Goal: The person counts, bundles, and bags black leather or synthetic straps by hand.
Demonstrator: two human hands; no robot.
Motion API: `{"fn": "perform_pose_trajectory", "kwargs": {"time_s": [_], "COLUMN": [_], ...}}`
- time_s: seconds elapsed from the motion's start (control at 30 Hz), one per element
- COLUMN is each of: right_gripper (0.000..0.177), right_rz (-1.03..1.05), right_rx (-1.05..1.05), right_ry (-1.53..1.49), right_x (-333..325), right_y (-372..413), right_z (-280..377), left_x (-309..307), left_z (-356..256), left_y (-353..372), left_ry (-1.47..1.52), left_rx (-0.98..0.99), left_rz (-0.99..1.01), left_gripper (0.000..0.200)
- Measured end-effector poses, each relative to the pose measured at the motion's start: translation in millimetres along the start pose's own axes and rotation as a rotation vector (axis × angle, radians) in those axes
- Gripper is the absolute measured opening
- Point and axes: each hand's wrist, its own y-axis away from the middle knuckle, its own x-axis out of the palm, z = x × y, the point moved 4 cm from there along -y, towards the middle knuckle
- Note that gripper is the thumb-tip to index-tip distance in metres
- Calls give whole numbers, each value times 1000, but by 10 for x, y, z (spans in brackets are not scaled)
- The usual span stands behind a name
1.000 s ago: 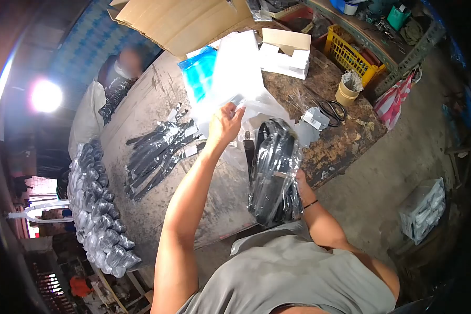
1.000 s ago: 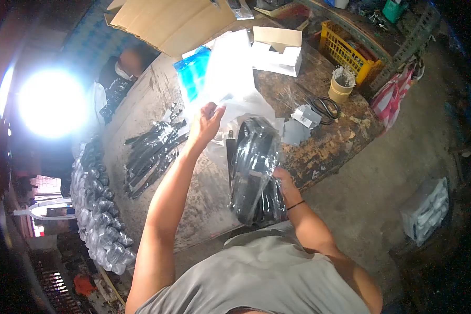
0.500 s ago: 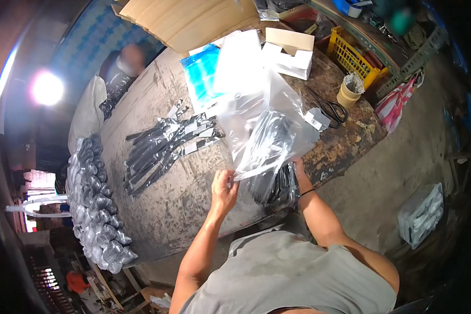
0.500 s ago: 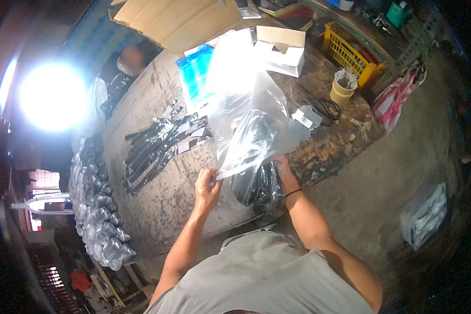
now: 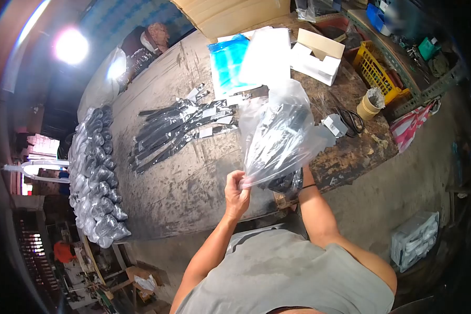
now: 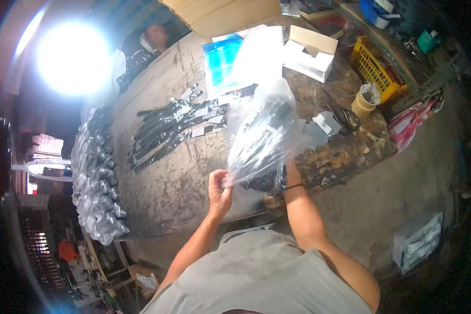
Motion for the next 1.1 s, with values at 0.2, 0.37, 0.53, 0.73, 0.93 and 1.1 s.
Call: {"fn": "perform_pose_trajectory", "kwargs": {"time_s": [0.2, 0.37, 0.53, 0.73, 0.93, 1.1], "right_gripper": [33, 32, 31, 30, 29, 28], "right_rz": [-15, -20, -13, 44, 37, -6], "right_rx": [-26, -36, -36, -58, -1, 28], "right_ry": [57, 125, 212, 565, 943, 1055], "right_x": [50, 22, 8, 65, 187, 314], "right_y": [-94, -3, 225, 958, 1941, 2109], "right_z": [35, 6, -78, -29, 239, 297], "left_x": [4, -51, 229, 527, 678, 669], "left_z": [362, -7, -435, -788, -772, -892], "left_y": [37, 221, 283, 388, 661, 708], "left_ry": [-21, -18, -368, -234, -198, -109], "left_rx": [-107, -63, 449, 500, 454, 441], "left_rz": [168, 86, 267, 456, 667, 681], "left_gripper": [11, 11, 31, 27, 30, 33]}}
